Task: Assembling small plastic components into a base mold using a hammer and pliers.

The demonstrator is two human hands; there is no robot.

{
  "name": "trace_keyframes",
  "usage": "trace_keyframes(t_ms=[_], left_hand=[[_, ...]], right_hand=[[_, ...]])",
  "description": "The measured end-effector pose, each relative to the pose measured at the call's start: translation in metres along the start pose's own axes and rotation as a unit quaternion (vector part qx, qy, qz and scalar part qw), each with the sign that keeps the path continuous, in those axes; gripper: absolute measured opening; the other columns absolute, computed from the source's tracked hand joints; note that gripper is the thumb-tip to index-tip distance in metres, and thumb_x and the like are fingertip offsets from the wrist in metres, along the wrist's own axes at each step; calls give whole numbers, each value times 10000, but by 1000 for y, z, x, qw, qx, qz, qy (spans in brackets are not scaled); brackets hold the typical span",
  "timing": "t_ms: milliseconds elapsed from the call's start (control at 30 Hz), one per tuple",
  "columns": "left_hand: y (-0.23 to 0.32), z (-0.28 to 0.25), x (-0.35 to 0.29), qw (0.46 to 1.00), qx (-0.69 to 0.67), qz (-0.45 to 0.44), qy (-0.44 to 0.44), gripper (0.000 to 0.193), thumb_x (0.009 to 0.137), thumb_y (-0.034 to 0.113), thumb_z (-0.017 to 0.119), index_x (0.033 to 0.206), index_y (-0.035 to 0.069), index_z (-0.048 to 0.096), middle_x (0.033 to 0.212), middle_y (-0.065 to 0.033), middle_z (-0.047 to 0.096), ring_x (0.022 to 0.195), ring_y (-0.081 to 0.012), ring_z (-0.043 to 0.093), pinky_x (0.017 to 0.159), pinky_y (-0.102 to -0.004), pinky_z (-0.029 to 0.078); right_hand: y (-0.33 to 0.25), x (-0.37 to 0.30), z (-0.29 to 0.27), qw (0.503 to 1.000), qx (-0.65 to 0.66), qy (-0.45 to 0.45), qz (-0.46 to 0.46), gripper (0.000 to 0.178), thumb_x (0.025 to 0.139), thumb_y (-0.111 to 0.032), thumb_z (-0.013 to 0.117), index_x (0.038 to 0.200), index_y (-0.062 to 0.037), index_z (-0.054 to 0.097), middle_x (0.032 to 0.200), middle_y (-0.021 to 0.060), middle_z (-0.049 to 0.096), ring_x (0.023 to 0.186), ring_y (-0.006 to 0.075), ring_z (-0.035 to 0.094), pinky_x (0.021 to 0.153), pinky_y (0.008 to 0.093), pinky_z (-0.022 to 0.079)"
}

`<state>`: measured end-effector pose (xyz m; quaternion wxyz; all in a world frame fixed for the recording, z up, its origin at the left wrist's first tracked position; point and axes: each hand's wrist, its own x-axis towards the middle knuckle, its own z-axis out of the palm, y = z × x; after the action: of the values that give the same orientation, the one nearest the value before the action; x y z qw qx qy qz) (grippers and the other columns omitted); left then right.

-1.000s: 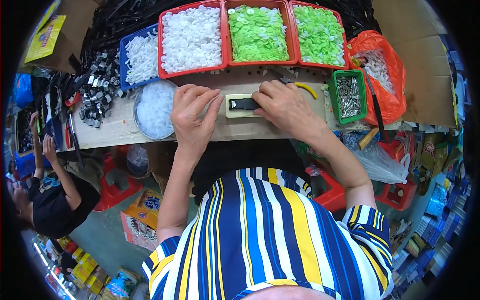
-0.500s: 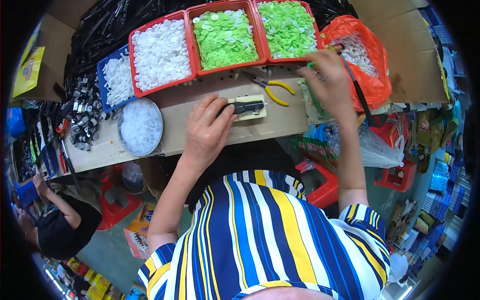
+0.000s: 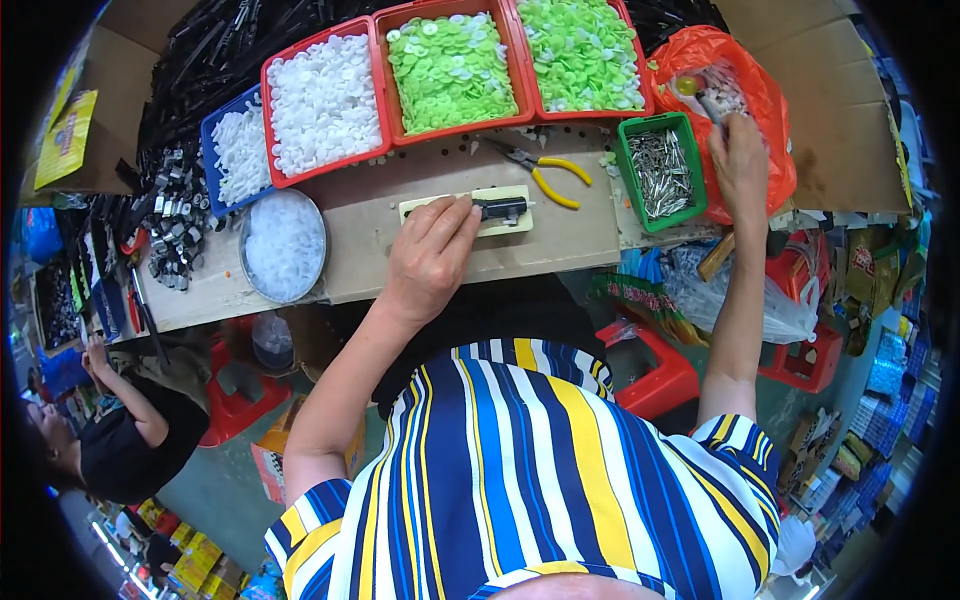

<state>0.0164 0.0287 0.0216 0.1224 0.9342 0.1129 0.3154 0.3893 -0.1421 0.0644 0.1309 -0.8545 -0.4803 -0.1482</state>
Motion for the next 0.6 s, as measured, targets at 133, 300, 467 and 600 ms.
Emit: trace_keyframes(t_ms=[133,300,467,600], left_hand=[[-2,5,-4,1000,3,-2,14,262,755,-46,721,1016,-41,701,1042,-125,673,957,-277,657,833,-364,545],[-3,3,-2,1000,3,8,13,280,729,-51,697,1008,-45,701,1039,-131,676,957,-273,663,825,-355,553],[-2,3,1,1000,-1,13,21,278,725,-49,690,1003,-43,701,1041,-130,680,961,-274,665,827,-354,558],[-3,2,-2,1000,1,13,25,271,728,-41,686,998,-39,701,1043,-126,683,960,-274,664,827,-353,559]], right_hand=[[-52,-10,-38,997,70,7,25,186,966,-179,577,1027,-7,544,871,239,611,783,427,615,661,505,461],[-138,-49,-50,962,251,-74,-81,187,968,-126,580,1135,-43,563,849,219,643,716,407,645,618,484,500],[-183,-67,-31,942,175,-248,-143,225,943,-129,620,1135,-26,566,889,181,673,785,365,667,645,450,514],[-190,-58,-50,960,185,-97,-185,252,928,-148,631,1152,-46,575,883,157,676,715,337,665,604,433,509]])
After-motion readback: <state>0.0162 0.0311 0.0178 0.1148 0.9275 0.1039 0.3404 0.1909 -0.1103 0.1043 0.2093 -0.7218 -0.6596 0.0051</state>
